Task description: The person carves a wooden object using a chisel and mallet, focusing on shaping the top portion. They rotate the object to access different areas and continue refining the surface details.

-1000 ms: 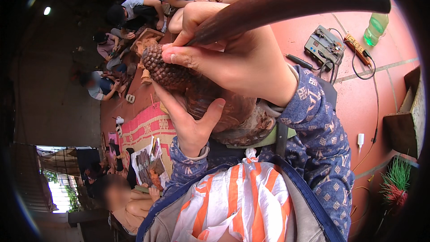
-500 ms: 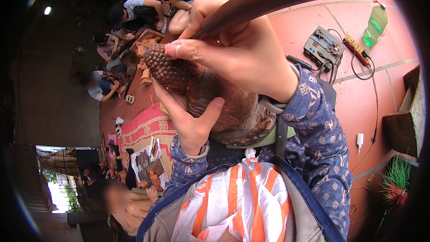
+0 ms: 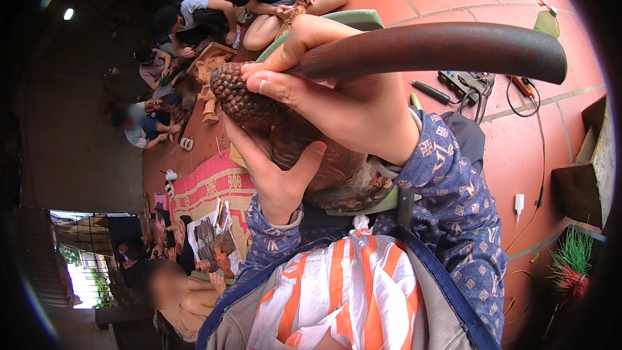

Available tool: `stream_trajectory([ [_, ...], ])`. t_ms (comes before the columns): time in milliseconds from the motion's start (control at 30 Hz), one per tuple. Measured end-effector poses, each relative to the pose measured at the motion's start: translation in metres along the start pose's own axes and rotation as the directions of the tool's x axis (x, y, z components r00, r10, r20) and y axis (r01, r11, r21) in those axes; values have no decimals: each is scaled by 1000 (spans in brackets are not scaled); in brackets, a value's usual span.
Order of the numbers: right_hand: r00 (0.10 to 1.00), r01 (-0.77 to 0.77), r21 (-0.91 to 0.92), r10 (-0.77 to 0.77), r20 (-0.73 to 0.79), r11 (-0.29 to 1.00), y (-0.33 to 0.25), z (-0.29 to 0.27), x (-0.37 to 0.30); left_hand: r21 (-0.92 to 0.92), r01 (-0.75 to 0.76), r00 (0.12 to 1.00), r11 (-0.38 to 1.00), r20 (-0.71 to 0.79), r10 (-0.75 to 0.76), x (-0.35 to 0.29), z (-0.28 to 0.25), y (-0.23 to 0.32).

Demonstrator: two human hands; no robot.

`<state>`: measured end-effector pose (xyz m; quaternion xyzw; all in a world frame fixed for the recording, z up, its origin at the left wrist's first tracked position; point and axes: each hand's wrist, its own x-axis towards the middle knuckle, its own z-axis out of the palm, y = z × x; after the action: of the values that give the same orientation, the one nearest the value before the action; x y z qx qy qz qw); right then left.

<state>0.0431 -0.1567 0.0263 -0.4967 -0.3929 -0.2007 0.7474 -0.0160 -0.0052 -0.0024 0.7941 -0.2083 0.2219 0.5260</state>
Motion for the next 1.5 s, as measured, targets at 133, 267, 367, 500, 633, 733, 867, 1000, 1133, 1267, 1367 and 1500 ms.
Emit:
stream_trajectory([
  [133, 996, -73, 19, 72, 59, 997, 0, -5, 4, 18, 0, 1000, 1000, -4, 0, -3, -1, -2],
  [267, 997, -60, 51, 57, 51, 997, -1, -4, 3, 28, -5, 1000, 1000, -1, 5, -4, -2, -1],
  [367, 996, -86, 52, 85, 22, 995, -4, -1, 0, 30, -9, 1000, 1000, 3, 8, -5, -2, -2],
  [500, 994, 107, -44, -107, 11, 993, 2, 3, -3, 10, 16, 1000, 1000, 9, -16, -6, -1, -3],
  [633, 996, 92, -78, -91, 12, 993, -1, 3, 1, -7, 22, 1000, 1000, -2, -22, -6, 0, -5],
  [733, 996, 81, -145, -73, 58, 986, -5, 0, 7, -12, 45, 999, 999, -11, -45, -5, 1, -2],
  [867, 993, 62, -270, -33, 109, 961, -12, -2, 13, 2, 47, 999, 999, -12, -47, -4, 1, -2],
  [1000, 992, 53, -263, -20, 126, 963, -17, -2, 20, -2, 48, 999, 999, -12, -48, -2, 2, 1],
  [1133, 991, -3, -218, 32, 128, 976, -23, 1, 26, 42, -6, 1000, 999, -24, 7, -1, 0, 0],
  [1267, 967, -121, -53, 130, 219, 991, -20, -11, 34, 39, -33, 999, 999, -14, 34, 1, -1, 1],
  [1367, 976, -152, 139, 127, 177, 979, -7, -16, 29, -5, -29, 1000, 1000, -13, 28, 0, 0, 0],
  [1500, 973, -136, -3, 134, 188, 991, -12, -14, 26, -76, 8, 1000, 997, -29, -10, -3, 0, -5],
])
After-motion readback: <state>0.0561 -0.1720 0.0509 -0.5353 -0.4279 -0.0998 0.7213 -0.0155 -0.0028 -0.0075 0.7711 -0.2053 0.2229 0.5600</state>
